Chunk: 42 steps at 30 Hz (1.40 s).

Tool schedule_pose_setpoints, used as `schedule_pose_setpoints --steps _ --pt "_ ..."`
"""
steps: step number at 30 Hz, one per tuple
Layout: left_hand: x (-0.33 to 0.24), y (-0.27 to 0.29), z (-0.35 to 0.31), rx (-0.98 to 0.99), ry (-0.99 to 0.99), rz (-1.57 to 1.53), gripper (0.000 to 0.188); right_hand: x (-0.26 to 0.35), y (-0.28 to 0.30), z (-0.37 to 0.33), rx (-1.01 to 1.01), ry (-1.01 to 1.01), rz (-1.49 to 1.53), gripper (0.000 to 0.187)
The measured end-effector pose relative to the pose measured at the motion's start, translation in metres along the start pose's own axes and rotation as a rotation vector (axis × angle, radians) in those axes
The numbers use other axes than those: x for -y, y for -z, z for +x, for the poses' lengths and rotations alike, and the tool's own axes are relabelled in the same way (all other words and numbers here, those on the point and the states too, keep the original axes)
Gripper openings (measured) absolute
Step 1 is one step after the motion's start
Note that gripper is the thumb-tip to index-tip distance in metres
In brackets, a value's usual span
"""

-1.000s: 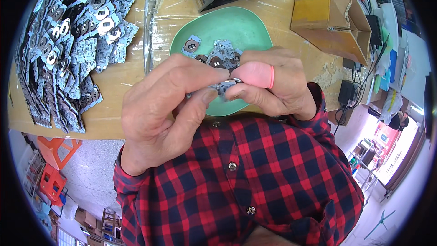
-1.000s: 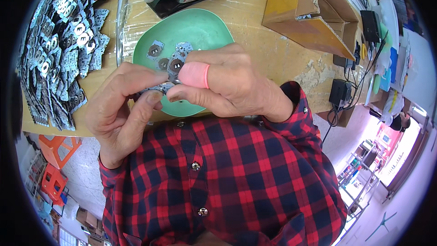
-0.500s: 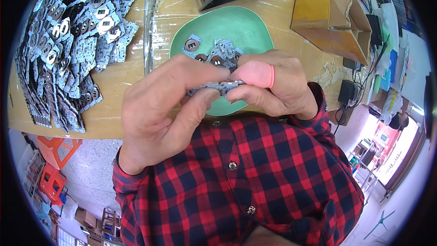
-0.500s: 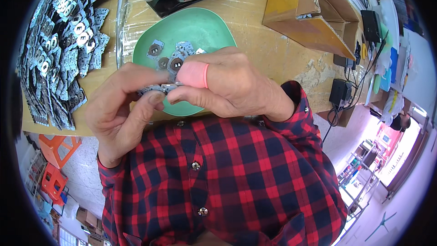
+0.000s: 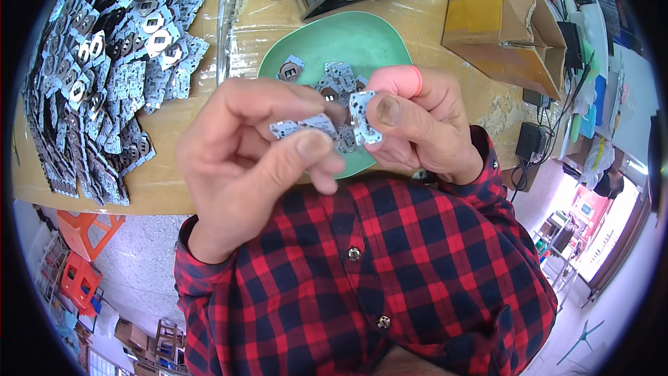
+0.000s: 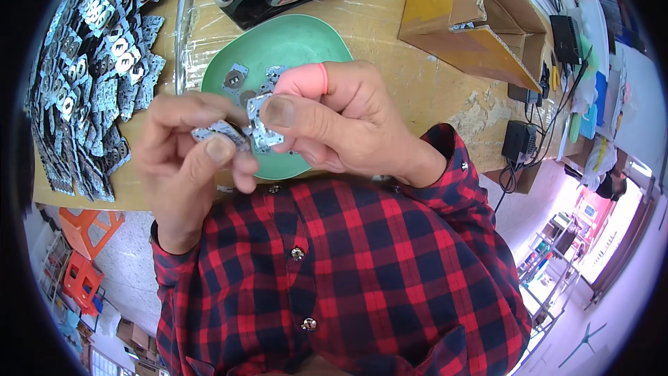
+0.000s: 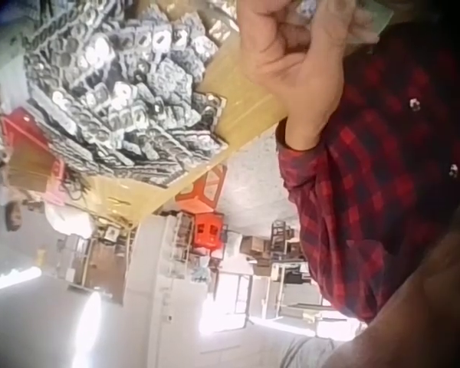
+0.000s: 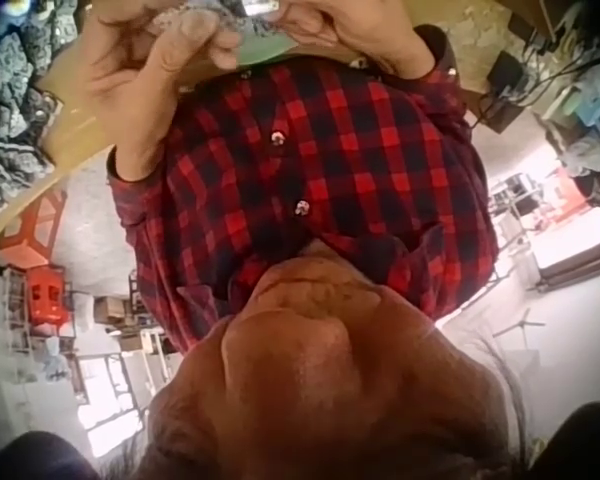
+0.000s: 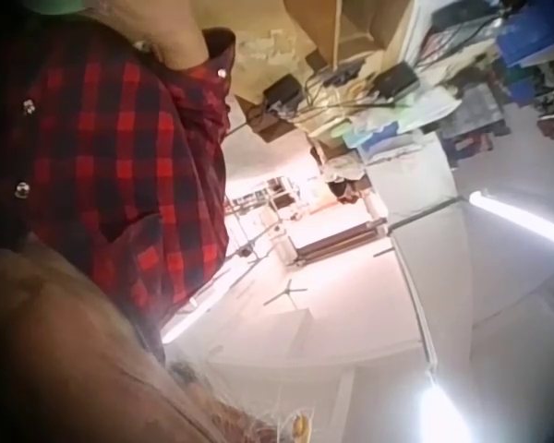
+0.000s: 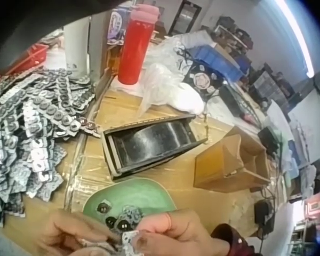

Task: Manually picking small circular components from a green bowl and placing them onto a perforated metal strip.

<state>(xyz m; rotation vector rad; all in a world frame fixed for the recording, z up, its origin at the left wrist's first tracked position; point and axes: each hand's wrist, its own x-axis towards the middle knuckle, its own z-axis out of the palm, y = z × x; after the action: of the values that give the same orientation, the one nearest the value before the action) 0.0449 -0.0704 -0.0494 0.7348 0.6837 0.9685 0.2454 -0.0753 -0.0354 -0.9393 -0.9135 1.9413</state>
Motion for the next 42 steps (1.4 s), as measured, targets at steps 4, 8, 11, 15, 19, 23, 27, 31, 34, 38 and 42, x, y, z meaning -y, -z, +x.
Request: schedule_pose_setpoints --steps 4,8,11,15,19,23,27,31,34,38,42 --pt "0.005 0.004 0.000 0.075 -0.403 0.448 0.018 -0.005 0.002 -0.001 -0.071 0.114 -0.223 0.024" --pt "0.008 -0.002 0.000 -0.063 -0.562 0.659 0.024 -0.003 0.002 0.000 -0.060 0.161 -0.354 0.020" --pt "0.010 -0.002 0.000 -0.080 -0.588 0.710 0.027 -0.004 0.003 -0.001 -0.046 0.144 -0.354 0.019" --pt "0.010 -0.003 0.000 -0.093 -0.591 0.715 0.028 -0.003 0.003 -0.001 -0.046 0.134 -0.385 0.019" --pt "0.011 -0.003 0.000 -0.100 -0.585 0.730 0.027 -0.003 0.003 0.000 -0.046 0.110 -0.359 0.020" --pt "0.009 -0.004 0.000 -0.145 -0.576 0.678 0.025 -0.004 0.003 0.001 -0.066 0.128 -0.347 0.021" --pt "0.009 -0.001 0.001 -0.160 -0.596 0.683 0.025 -0.003 0.005 0.002 -0.090 0.088 -0.318 0.021" --pt "0.007 -0.001 0.001 -0.187 -0.570 0.741 0.025 -0.003 0.003 0.004 -0.140 0.072 -0.347 0.022" --pt "0.008 0.000 0.003 -0.194 -0.585 0.768 0.026 -0.008 0.006 0.007 -0.169 0.132 -0.634 0.022" --pt "0.011 0.001 0.007 -0.179 -0.615 0.791 0.025 -0.014 0.011 0.010 -0.260 0.243 -0.751 0.019" --pt "0.016 0.004 0.012 -0.155 -0.670 0.788 0.025 -0.010 0.014 0.013 -0.359 0.260 -0.735 0.018"
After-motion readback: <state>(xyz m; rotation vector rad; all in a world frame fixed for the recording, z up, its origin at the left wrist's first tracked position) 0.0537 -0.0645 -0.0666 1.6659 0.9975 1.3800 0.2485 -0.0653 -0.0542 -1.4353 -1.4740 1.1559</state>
